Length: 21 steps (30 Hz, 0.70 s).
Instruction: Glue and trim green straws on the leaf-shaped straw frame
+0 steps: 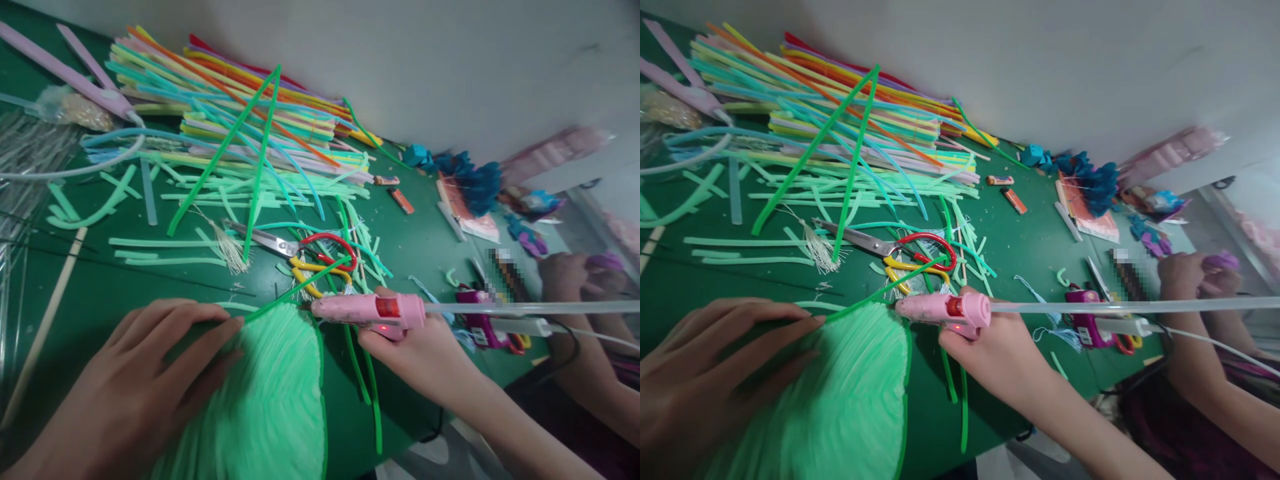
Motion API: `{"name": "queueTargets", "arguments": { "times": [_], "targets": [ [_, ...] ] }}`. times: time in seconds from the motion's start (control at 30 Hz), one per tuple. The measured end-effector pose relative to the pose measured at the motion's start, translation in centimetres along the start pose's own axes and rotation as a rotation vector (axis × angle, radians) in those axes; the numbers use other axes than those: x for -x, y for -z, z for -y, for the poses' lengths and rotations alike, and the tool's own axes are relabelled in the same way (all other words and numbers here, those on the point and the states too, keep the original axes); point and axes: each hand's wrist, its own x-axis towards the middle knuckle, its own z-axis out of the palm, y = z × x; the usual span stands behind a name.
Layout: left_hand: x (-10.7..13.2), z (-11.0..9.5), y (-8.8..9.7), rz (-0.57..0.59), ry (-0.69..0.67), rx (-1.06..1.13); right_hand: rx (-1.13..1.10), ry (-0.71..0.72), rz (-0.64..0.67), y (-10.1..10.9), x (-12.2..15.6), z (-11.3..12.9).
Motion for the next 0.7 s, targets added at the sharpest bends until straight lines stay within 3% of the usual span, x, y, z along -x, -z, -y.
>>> {"name": "queueTargets", "arguments": {
  "times": [0.1,0.3,0.47,0.7],
  "targets": [
    [-0.04,0.04,0.06,0.0,-0.009,0.002,-0.054,-0.055,0.087,0.26,-0.02,-0.02],
    [0.15,0.08,-0.13,-0.002,0.014,0.007,-0.032,-0.105,0.021,0.35,0.2,0.11],
    [0.2,0.04,-0.24,-0.019,0.021,-0.01,0.018,-0.052,-0.022,0.12,0.52,-0.32],
    [0.29,0.09,-0.29,-0.014,0.041,0.002,0.06,-0.046,0.008,0.11,0.65,-0.7]
  ]
}}
